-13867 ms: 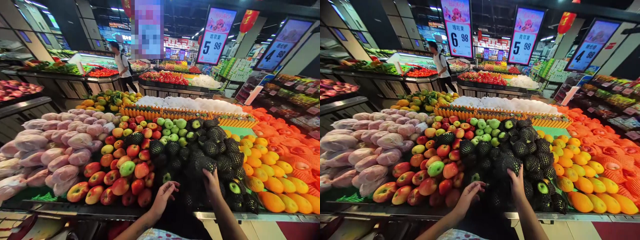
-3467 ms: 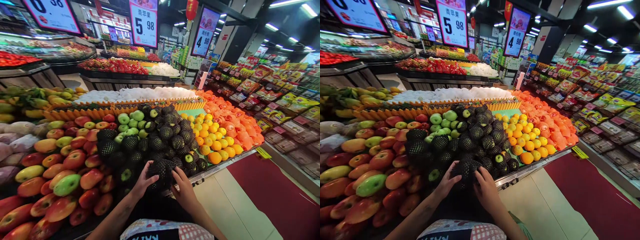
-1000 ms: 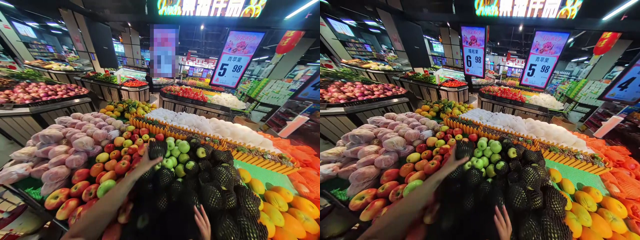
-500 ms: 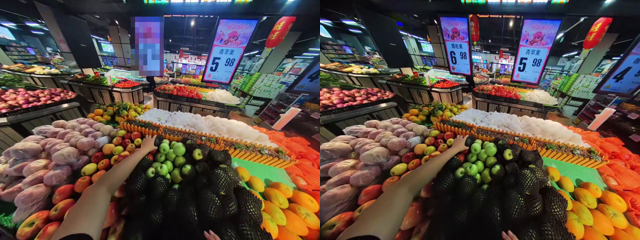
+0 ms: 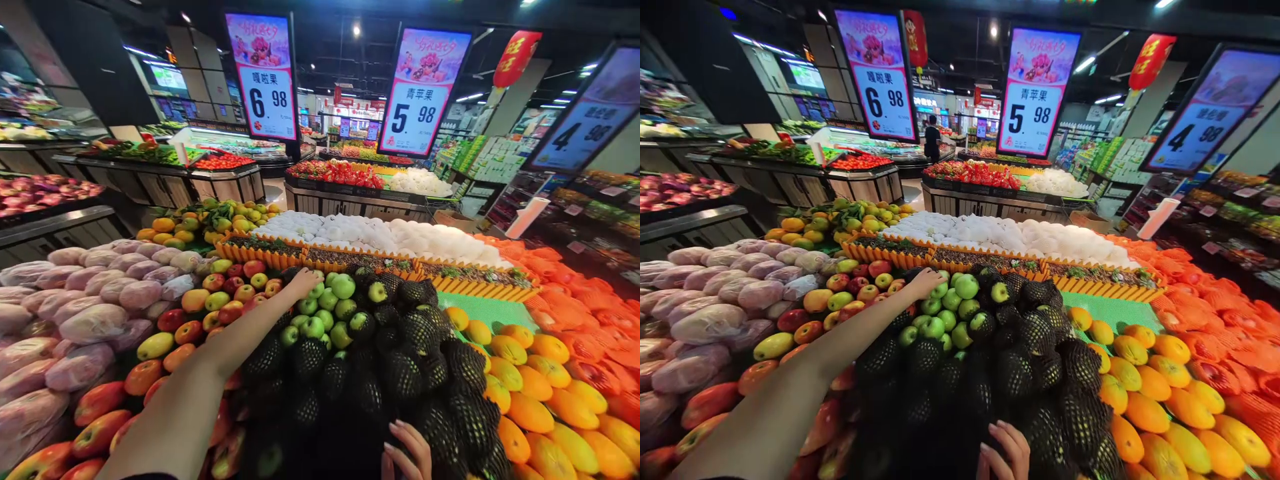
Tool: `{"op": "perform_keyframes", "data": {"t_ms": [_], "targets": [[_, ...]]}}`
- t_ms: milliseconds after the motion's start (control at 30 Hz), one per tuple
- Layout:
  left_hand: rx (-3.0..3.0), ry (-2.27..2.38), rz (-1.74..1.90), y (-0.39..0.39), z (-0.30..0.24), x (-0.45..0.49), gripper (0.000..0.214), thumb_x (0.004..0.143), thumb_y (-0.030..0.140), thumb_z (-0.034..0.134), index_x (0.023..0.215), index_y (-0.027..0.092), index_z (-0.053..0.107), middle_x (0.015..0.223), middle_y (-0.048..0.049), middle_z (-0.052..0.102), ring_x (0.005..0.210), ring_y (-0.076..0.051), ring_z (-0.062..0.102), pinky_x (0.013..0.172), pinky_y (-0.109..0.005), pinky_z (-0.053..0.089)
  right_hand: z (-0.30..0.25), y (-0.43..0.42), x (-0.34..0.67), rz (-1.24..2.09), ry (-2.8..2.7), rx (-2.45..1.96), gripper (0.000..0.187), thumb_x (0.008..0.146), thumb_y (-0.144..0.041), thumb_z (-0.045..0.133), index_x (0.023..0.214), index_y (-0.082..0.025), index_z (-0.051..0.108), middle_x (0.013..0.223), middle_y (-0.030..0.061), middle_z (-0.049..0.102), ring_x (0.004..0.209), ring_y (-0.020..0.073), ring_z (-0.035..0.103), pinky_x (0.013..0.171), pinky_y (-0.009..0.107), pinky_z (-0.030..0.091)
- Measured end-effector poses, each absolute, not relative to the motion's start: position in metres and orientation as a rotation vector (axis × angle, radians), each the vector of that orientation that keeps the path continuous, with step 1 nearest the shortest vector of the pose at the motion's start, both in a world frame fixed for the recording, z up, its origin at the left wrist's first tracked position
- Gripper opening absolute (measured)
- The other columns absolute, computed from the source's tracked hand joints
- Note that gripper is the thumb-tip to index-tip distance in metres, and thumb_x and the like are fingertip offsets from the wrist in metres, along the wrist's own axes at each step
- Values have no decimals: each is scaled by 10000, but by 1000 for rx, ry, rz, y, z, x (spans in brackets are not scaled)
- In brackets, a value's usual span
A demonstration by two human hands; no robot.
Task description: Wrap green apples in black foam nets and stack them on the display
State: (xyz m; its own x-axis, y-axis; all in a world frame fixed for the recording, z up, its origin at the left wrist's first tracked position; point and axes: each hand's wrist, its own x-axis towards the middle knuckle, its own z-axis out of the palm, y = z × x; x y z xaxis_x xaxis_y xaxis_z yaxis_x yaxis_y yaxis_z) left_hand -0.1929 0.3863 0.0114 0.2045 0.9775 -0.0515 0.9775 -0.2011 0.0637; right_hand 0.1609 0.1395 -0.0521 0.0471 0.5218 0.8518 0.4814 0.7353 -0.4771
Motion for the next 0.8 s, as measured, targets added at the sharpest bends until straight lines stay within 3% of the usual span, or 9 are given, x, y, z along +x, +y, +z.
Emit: {"op": "perform_keyframes", "data": {"t_ms": [133,300,433,633,800], "targets": [[2385,1991,105,365,35,-185,613,669,175,759,1244,238,553,1270,-117,618,1227,-314,527,1091,-414,325,-25,124,170,117,-1568,-895,301,824,-20,578,962,-260,693,1018,54,712,956,242,680,782,441,589],[2409,2005,292,305,65,-161,704,756,357,724,1388,233,441,1421,-115,471,1238,-337,524,1087,-434,373,-23,112,204,288,-1326,-1042,274,870,-103,625,1112,-229,648,1117,86,675,1054,247,645,922,494,512],[2351,1834,400,245,73,-123,706,677,519,777,1261,194,549,1267,-89,574,1093,-301,623,970,-379,477,-20,105,216,384,-1029,-1068,404,841,-171,705,1222,-211,578,1141,95,659,1011,225,664,892,439,506],[2127,1720,374,164,54,-78,691,605,478,817,1187,221,546,1128,-65,685,992,-282,667,883,-353,494,-22,80,216,487,-1053,-1051,418,837,-213,712,1224,-223,554,1150,92,645,985,223,662,883,434,508],[1898,1924,393,99,29,-56,594,647,519,770,1127,241,555,933,-46,709,853,-282,687,735,-328,480,-33,67,228,588,-1123,-1059,420,848,-213,699,1238,-223,544,1163,94,634,981,220,660,908,444,506]]}}
